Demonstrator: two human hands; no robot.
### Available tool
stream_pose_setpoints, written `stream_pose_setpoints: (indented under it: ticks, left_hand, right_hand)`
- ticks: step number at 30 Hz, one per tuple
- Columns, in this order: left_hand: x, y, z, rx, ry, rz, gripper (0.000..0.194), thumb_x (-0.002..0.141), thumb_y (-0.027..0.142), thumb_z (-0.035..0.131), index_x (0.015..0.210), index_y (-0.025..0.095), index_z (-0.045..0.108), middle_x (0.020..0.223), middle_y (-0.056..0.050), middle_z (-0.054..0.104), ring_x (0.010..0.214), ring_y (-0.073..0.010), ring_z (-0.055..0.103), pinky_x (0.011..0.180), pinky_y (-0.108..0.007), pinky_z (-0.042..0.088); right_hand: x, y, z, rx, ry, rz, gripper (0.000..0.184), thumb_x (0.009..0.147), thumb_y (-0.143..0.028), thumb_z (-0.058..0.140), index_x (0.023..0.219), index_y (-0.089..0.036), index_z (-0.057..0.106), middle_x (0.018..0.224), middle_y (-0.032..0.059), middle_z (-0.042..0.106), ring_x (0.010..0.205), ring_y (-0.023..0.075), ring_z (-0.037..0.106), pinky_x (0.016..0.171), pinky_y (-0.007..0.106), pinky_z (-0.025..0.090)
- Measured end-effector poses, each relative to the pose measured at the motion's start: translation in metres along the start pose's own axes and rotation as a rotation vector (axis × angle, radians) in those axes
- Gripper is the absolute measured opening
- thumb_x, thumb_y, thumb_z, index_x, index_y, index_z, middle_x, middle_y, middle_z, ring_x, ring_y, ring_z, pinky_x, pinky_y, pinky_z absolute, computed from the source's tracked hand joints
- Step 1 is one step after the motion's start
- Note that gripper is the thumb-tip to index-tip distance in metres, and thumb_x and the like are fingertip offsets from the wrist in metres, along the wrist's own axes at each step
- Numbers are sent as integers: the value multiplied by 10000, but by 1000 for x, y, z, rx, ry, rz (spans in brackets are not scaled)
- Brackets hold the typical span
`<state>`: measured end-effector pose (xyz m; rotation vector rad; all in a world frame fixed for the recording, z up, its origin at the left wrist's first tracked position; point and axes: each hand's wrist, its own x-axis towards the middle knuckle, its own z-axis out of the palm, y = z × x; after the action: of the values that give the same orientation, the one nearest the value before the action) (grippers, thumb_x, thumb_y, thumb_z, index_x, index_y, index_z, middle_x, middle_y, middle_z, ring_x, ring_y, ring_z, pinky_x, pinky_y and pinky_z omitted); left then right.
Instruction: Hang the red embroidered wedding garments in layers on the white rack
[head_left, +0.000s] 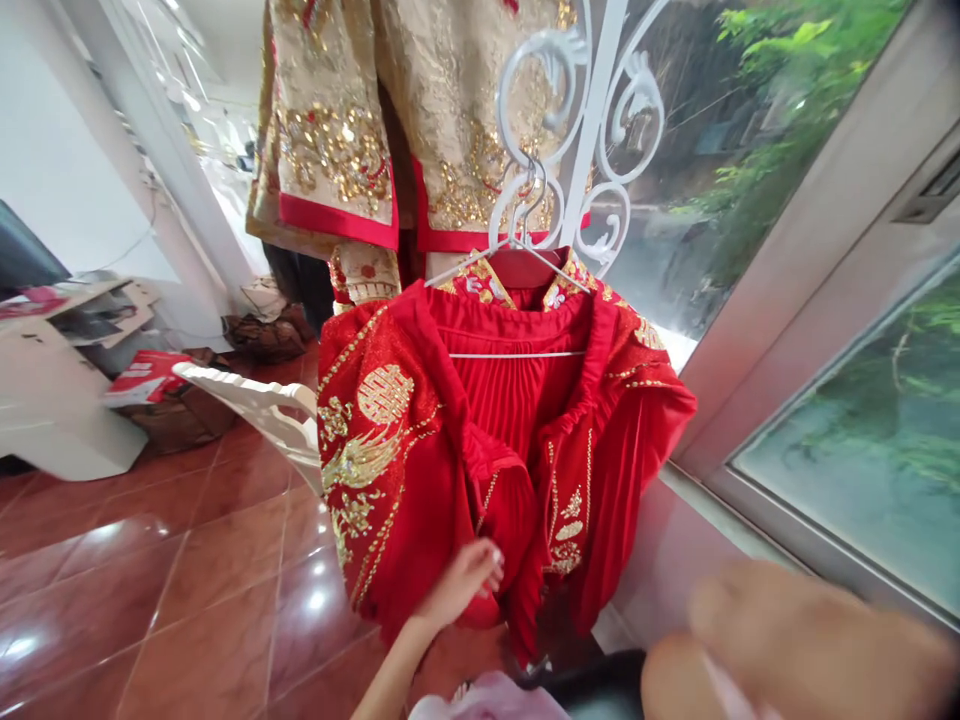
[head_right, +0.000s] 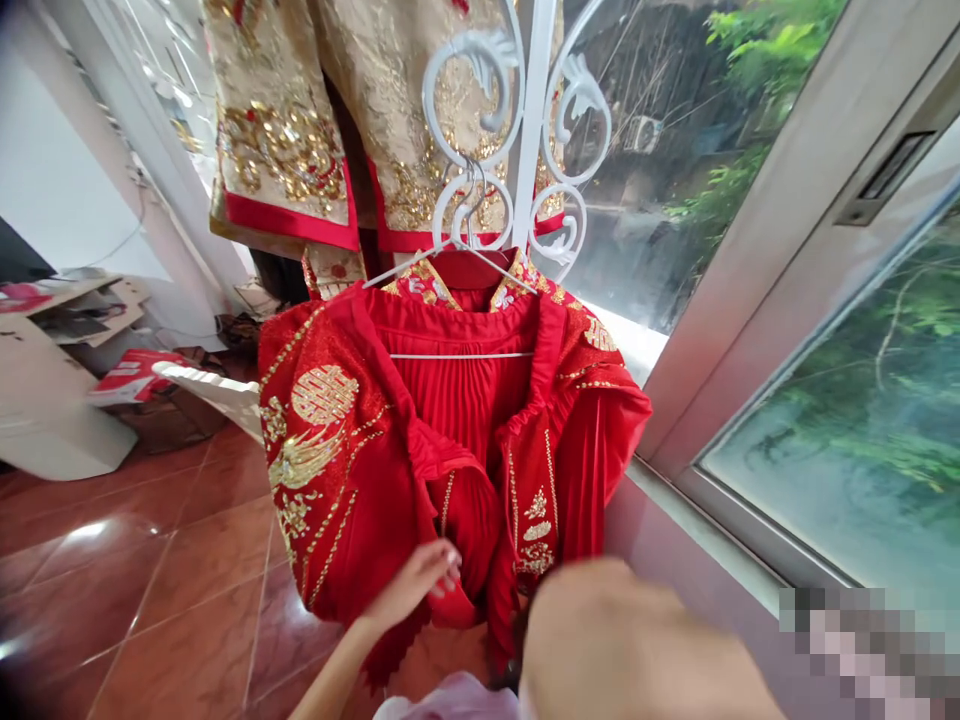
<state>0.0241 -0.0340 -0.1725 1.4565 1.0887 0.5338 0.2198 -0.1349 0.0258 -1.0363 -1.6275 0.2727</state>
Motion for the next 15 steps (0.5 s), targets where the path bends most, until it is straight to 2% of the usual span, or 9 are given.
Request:
stream_pose_setpoints:
  ticks: [2, 3, 4, 6, 7, 9, 11, 15]
  left_hand:
    - [18, 24, 10, 89, 155, 91, 340, 870, 458, 400, 870, 158, 560, 721, -28, 623, 615, -132, 603, 572, -239, 450]
    - [28, 37, 16, 231, 267, 113, 339, 848, 464, 436, 849, 154, 572, 702, -42, 627, 638, -154, 614, 598, -252, 449]
    - [39, 48, 22, 393, 356, 107, 336, 821, 467, 480, 844, 149, 587, 714, -67, 638, 682, -188, 629, 621, -271, 449]
    - [59, 63, 31, 606, 414, 93, 313, 832, 416, 477, 832, 134, 614, 734, -116, 653, 750, -238, 644, 663, -302, 448]
    - [67, 66, 33, 650, 416, 90, 299, 849, 375, 456, 842, 126, 621, 749, -136, 658, 769, -251, 647, 676, -313, 447]
    - [77, 62, 34, 646, 407, 108, 272, 874, 293, 414, 862, 118, 622, 762, -146, 664, 769, -248, 649, 689, -319, 445]
    - [79, 51, 31, 606, 398, 149, 231, 874, 247, 414, 867, 129, 612, 773, -121, 668, 755, -220, 647, 684, -298, 447]
    - [66, 26, 27, 515, 382, 229, 122, 839, 190, 475, 818, 147, 588, 795, -73, 666, 766, -171, 635, 696, -255, 463]
  right_hand:
    - [18, 18, 20, 20, 12, 75, 141, 821, -301, 477, 757, -286, 602, 608, 5, 596, 577, 165, 596, 531, 305, 471]
    - [23, 34, 34, 27, 11, 125, 176, 846, -284, 444, 820, -260, 616, 670, 16, 625, 615, 162, 610, 561, 301, 484]
    - [25, 53, 50, 54, -45, 233, 177, 841, -280, 458, 837, -231, 628, 695, 23, 640, 636, 161, 620, 574, 286, 491]
    - [19, 97, 78, 86, -160, 417, 222, 823, -280, 452, 851, -171, 643, 719, 53, 665, 648, 172, 634, 582, 276, 497]
    - [12, 118, 89, 32, -136, 491, 240, 815, -267, 440, 854, -152, 647, 724, 66, 670, 663, 183, 637, 603, 283, 499]
    - [-4, 151, 101, -142, -89, 574, 264, 800, -234, 442, 944, -129, 636, 842, 97, 684, 747, 199, 644, 698, 307, 497]
    - [-19, 168, 103, -282, -60, 612, 275, 801, -225, 448, 989, -125, 623, 933, 115, 678, 817, 208, 642, 763, 318, 480]
    - [-33, 169, 103, -231, -215, 651, 232, 832, -300, 477, 805, -141, 643, 798, 94, 691, 742, 197, 647, 696, 276, 471]
